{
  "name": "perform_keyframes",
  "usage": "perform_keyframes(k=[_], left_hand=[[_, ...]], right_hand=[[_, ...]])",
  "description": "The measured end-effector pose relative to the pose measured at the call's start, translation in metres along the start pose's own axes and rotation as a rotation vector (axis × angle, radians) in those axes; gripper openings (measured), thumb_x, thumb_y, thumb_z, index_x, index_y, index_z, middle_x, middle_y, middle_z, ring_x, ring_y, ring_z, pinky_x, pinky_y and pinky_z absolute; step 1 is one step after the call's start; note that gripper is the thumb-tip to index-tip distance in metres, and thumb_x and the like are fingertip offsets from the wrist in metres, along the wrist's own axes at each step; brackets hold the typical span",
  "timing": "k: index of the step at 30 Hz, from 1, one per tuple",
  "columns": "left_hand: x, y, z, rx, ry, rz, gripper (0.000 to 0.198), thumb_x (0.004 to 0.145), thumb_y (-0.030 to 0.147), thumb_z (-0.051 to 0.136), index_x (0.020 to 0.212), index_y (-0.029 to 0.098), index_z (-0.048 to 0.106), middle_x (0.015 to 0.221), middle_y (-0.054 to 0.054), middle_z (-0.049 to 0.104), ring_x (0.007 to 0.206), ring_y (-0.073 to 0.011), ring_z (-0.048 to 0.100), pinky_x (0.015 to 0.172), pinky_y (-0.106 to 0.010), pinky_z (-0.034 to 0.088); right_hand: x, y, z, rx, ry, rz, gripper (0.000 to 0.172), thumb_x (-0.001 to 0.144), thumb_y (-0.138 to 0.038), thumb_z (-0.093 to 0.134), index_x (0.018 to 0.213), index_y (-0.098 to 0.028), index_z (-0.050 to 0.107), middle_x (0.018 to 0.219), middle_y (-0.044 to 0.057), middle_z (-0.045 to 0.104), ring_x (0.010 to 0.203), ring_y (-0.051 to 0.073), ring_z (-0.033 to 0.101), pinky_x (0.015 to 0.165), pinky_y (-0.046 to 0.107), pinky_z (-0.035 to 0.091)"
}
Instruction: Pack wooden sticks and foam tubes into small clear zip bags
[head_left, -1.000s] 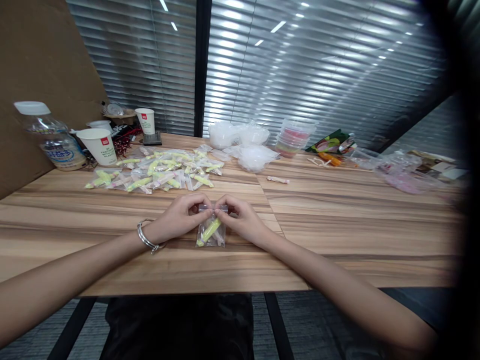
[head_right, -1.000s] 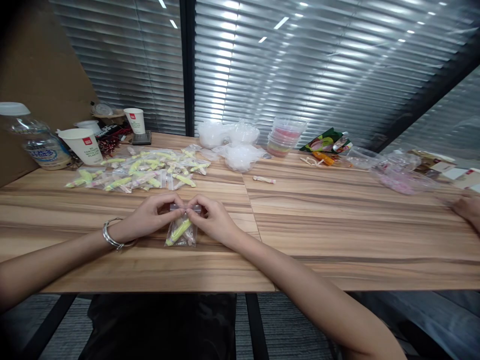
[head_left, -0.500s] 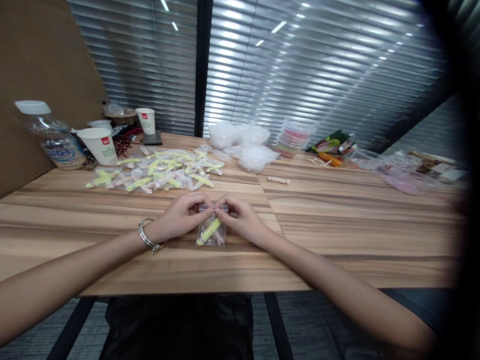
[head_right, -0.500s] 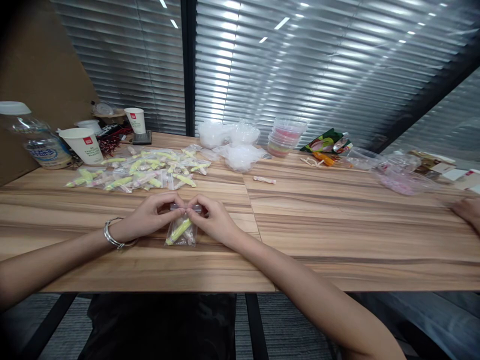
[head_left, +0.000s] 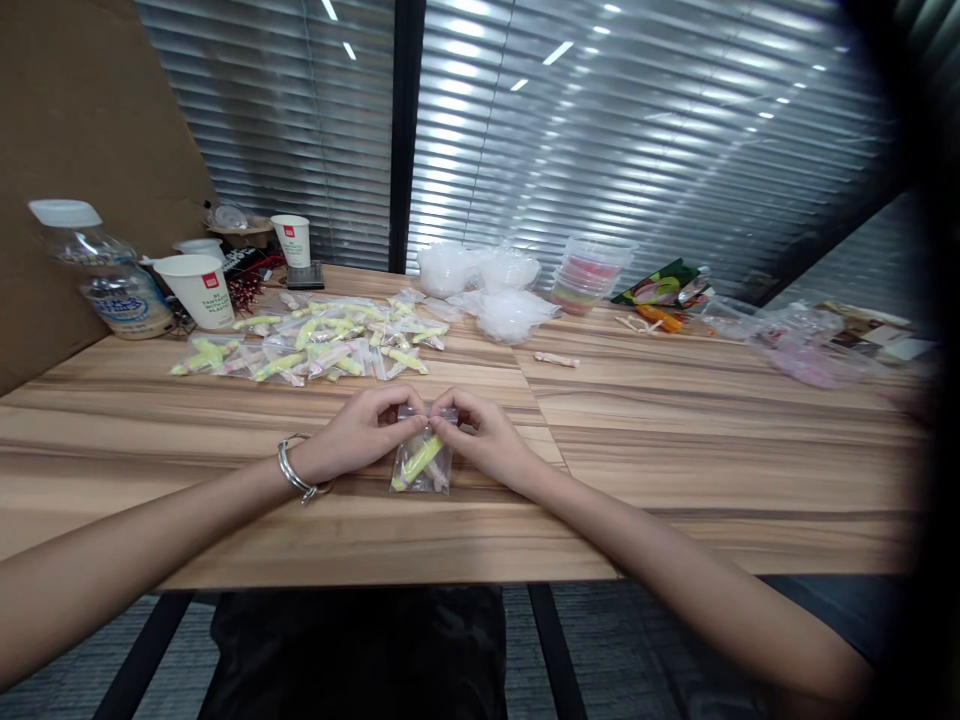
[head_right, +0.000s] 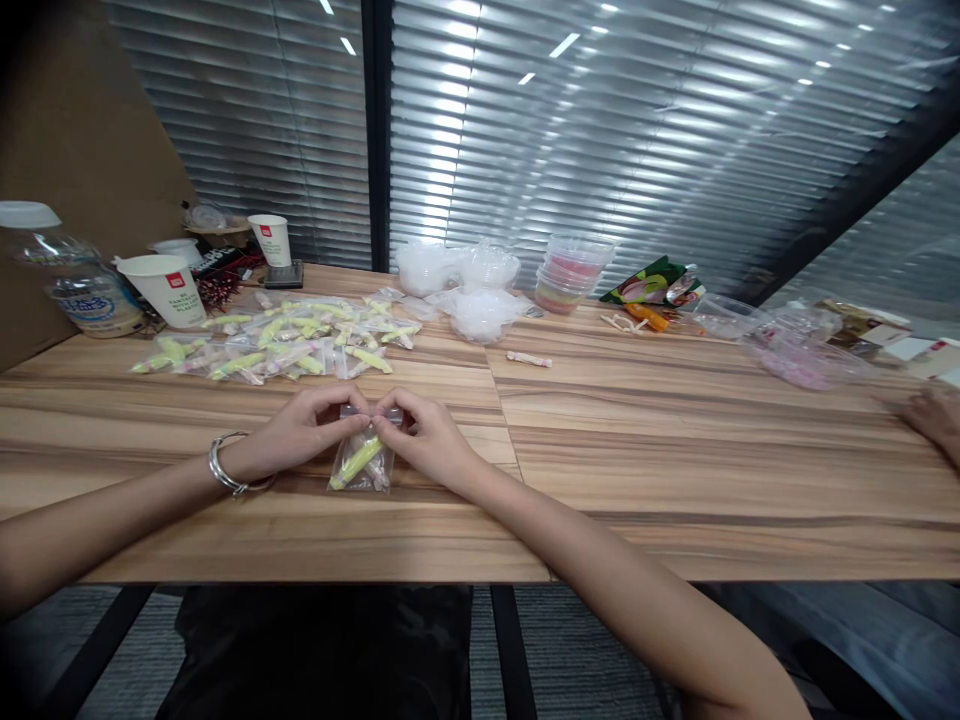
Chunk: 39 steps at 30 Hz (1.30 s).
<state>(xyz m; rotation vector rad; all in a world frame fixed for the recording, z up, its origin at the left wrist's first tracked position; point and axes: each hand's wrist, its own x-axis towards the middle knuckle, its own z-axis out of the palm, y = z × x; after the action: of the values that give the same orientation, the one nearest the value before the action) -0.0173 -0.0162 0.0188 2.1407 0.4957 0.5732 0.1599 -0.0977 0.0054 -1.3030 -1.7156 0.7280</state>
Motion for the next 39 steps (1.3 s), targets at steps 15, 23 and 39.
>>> perform_keyframes(k=[15,23,39], left_hand=[[0.0018,-0.0053,-0.0011,-0.026,0.107,-0.001,0.025,0.085,0.038,0.055,0.081,0.014,0.062,0.074,-0.002,0.058,0.067,-0.0126,0.049,0.062,-0.024,0.039],[0.0016,-0.0047,-0.0016,-0.020,0.113,0.012,0.025,0.085,0.037,0.056,0.080,0.014,0.061,0.071,-0.001,0.056,0.063,-0.0107,0.045,0.056,-0.022,0.037],[0.0025,-0.0053,-0.0014,-0.213,0.218,-0.065,0.022,0.082,0.037,0.060,0.079,0.014,0.060,0.072,-0.001,0.056,0.064,-0.0103,0.051,0.056,-0.019,0.042]], right_hand=[[0.0008,0.0022,-0.0025,0.003,0.090,-0.009,0.009,0.085,-0.024,0.053,0.082,-0.016,0.055,0.076,0.000,0.055,0.067,0.011,0.047,0.062,0.023,0.037],[0.0011,0.0024,-0.0021,0.013,0.077,-0.010,0.013,0.087,-0.028,0.052,0.084,-0.016,0.055,0.078,0.000,0.056,0.068,0.011,0.048,0.062,0.023,0.037],[0.0018,0.0047,-0.0036,0.159,0.133,0.017,0.025,0.090,-0.040,0.049,0.077,-0.018,0.048,0.068,-0.002,0.048,0.061,0.010,0.045,0.060,0.023,0.036]])
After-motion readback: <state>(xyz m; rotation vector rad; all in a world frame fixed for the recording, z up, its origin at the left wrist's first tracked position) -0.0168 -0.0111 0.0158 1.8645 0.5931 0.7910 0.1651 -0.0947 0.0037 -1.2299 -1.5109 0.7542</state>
